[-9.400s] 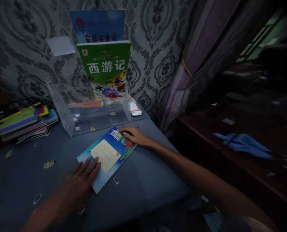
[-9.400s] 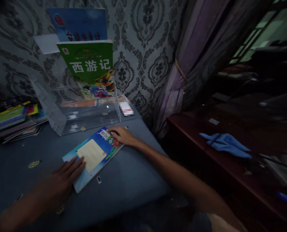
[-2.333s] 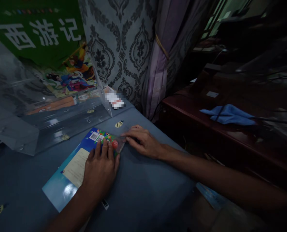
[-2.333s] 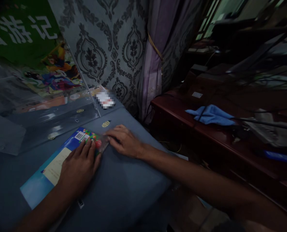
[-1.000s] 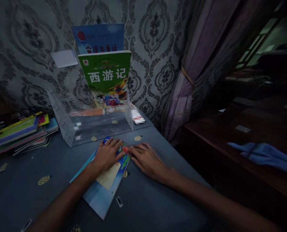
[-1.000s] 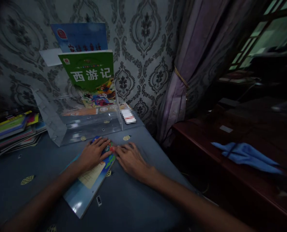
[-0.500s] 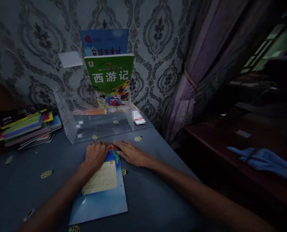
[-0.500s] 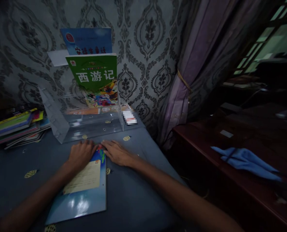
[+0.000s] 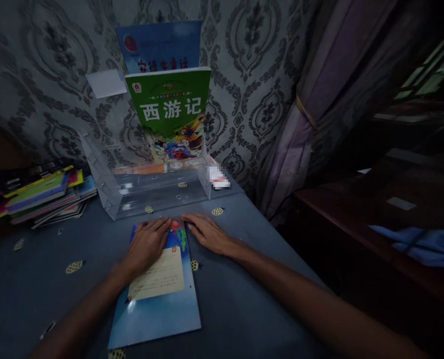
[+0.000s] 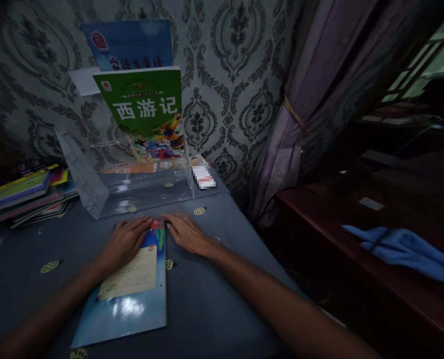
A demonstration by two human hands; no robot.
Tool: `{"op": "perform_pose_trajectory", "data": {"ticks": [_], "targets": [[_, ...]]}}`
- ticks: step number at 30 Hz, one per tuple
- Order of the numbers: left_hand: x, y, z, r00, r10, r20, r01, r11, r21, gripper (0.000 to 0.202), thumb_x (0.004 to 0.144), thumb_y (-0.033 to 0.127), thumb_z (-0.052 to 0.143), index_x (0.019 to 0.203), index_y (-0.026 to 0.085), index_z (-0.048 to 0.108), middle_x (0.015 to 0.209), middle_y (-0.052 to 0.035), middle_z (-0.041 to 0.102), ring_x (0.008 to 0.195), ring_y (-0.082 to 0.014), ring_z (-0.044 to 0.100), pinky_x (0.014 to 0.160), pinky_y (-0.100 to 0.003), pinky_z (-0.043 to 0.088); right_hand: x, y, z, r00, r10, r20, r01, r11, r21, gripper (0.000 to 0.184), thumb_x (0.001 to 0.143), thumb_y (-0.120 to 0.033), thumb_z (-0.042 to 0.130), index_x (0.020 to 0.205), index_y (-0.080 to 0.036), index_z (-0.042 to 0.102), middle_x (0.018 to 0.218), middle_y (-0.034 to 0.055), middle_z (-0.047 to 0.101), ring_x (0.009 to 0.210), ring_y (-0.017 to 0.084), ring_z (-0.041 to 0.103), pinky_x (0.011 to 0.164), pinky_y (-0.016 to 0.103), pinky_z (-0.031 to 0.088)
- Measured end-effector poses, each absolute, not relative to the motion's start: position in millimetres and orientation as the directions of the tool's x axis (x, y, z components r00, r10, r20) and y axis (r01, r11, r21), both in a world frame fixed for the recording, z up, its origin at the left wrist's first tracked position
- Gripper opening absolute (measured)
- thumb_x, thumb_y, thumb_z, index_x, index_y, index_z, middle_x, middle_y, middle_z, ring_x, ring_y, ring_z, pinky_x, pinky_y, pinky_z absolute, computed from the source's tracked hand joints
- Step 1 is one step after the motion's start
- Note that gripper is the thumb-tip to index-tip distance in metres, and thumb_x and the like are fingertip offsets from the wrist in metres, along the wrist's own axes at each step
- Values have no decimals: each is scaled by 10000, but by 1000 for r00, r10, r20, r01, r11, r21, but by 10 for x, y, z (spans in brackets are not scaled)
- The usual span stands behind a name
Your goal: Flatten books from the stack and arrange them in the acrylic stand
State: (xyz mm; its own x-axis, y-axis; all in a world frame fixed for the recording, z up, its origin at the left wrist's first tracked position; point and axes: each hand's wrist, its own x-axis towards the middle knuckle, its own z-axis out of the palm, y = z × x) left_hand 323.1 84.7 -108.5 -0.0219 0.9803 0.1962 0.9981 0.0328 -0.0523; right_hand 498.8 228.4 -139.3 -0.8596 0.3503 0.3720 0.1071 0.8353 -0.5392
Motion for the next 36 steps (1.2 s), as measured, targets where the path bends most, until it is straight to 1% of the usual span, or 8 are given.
{"op": "perform_pose_trajectory", "data": {"ticks": [5, 10, 16, 22, 25, 31, 33, 36], "targets": [[3253, 1047, -1122, 91, 977, 195, 994, -102, 47, 434, 1012, 242, 329, 1396, 165, 518, 1445, -113, 533, 1361, -221, 471, 1078, -424, 399, 4978, 2339, -1471, -836, 361, 412, 44, 794, -606, 450, 980, -189, 391, 1428, -189, 433, 1299, 117, 647, 1243, 218, 572, 1064, 469, 457], [3221, 1113, -1137, 105, 975, 197, 984, -131, 121, 433, 1015, 260, 335, 1406, 185, 505, 1441, -99, 540, 1375, -217, 456, 1091, -435, 398, 4994, 2340, -1466, -819, 398, 412, 60, 774, -630, 472, 973, -183, 395, 1445, -193, 405, 1250, 108, 675, 1231, 222, 579, 1052, 473, 470], [3131, 1152, -1157, 81, 969, 233, 965, -135, 224, 417, 988, 234, 376, 1362, 195, 555, 1402, -84, 581, 1339, -211, 498, 1116, -437, 390, 5009, 2302, -1403, -820, 360, 445, 37, 809, -586, 461, 983, -184, 355, 1440, -177, 414, 1320, 122, 625, 1267, 221, 541, 1079, 468, 450], [3052, 1184, -1204, 44, 977, 207, 934, -113, 338, 426, 971, 227, 372, 1339, 194, 584, 1385, -66, 598, 1319, -194, 519, 1134, -411, 379, 5014, 2294, -1405, -874, 300, 382, 67, 853, -517, 457, 993, -192, 358, 1447, -208, 410, 1349, 105, 597, 1244, 217, 546, 1079, 463, 444], [3041, 1178, -1244, 55, 969, 239, 938, -133, 321, 428, 979, 245, 371, 1342, 153, 579, 1382, -88, 599, 1318, -199, 520, 1134, -402, 381, 4997, 2306, -1430, -883, 295, 365, 83, 864, -497, 434, 1000, -193, 345, 1424, -193, 438, 1320, 119, 601, 1228, 224, 546, 1062, 468, 454], [3056, 1103, -1287, 185, 928, 323, 951, -251, 179, 412, 989, 241, 371, 1323, 133, 587, 1388, -123, 588, 1339, -238, 500, 1112, -463, 411, 4959, 2319, -1458, -874, 287, 392, 60, 864, -499, 435, 997, -186, 336, 1421, -184, 432, 1293, 120, 613, 1191, 239, 554, 1045, 479, 462], [3101, 1034, -1259, 215, 922, 321, 947, -277, 161, 408, 1003, 256, 364, 1324, 136, 586, 1399, -131, 576, 1359, -250, 475, 1115, -479, 406, 4957, 2318, -1456, -878, 283, 386, 67, 871, -486, 433, 996, -187, 340, 1418, -202, 435, 1302, 111, 611, 1192, 246, 550, 1049, 494, 453], [3225, 867, -1194, 272, 920, 283, 934, -323, 153, 412, 1024, 298, 354, 1335, 143, 574, 1436, -135, 539, 1385, -255, 442, 1150, -502, 352, 4959, 2306, -1438, -884, 283, 371, 79, 874, -479, 422, 995, -196, 350, 1405, -214, 451, 1281, 102, 624, 1185, 253, 548, 1038, 500, 457]]}}
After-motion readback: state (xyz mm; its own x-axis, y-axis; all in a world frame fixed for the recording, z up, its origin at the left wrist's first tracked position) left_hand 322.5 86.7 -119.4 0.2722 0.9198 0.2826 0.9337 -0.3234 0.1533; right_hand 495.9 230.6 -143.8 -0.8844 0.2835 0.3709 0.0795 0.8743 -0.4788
